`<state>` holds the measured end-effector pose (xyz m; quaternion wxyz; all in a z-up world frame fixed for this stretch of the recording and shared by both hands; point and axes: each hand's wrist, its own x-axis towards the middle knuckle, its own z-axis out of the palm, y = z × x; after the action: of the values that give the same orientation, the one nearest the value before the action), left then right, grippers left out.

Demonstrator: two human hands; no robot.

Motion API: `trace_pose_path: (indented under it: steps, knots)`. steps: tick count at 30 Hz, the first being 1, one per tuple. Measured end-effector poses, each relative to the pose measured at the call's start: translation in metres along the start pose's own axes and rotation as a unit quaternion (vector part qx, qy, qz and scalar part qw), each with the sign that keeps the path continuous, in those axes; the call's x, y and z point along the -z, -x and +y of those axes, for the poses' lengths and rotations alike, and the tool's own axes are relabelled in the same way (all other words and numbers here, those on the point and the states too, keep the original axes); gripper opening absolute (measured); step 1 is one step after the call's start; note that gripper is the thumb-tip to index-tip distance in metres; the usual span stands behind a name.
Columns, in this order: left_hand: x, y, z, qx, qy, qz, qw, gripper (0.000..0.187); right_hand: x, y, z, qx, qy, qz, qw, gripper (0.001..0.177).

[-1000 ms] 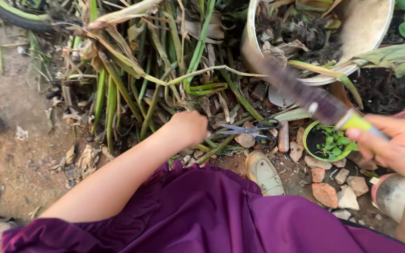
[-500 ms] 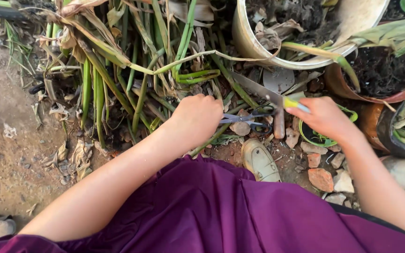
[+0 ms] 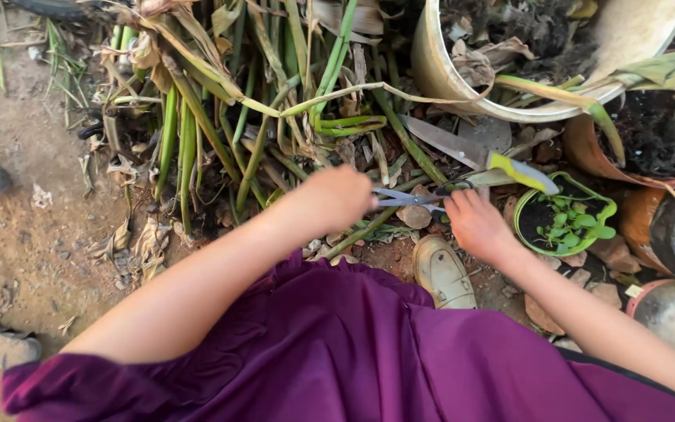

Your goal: Cutting long plant stems into smaller pieces using scissors and collecting them in a plastic bucket.

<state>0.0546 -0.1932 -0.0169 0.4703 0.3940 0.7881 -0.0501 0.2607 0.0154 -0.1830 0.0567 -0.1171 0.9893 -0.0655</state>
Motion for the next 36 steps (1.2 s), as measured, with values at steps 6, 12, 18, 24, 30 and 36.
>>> trace_pose_path:
  steps: [6, 12, 18, 24, 30, 36]
  knots:
    - [-0.140, -0.081, -0.006, -0.029, -0.134, -0.211, 0.968, 0.037, -0.007, -0.012, 0.000, -0.044, 0.038, -0.006, 0.998, 0.037]
    - [-0.243, -0.142, -0.002, 0.057, -0.108, 0.116, 0.986, 0.037, 0.007, -0.014, 0.026, -0.229, -0.248, -0.080, 0.938, 0.047]
    - [-0.258, -0.169, -0.032, 0.037, -0.194, 0.332, 0.922, 0.019, -0.007, 0.007, 0.073, -0.341, -0.633, -0.164, 0.676, 0.036]
    - [-0.240, -0.162, -0.035, 0.027, -0.198, 0.373, 0.906, 0.029, 0.039, 0.010, 0.075, -0.320, -0.695, -0.103, 0.636, 0.040]
    - [-0.224, -0.163, -0.033, 0.002, -0.229, 0.281, 0.932, 0.020, 0.061, 0.012, 0.063, -0.291, -0.666, -0.083, 0.682, 0.036]
    - [-0.141, -0.120, -0.039, 0.081, 0.013, -0.083, 0.993, 0.029, 0.114, 0.038, 0.077, -0.214, -0.704, -0.127, 0.665, 0.041]
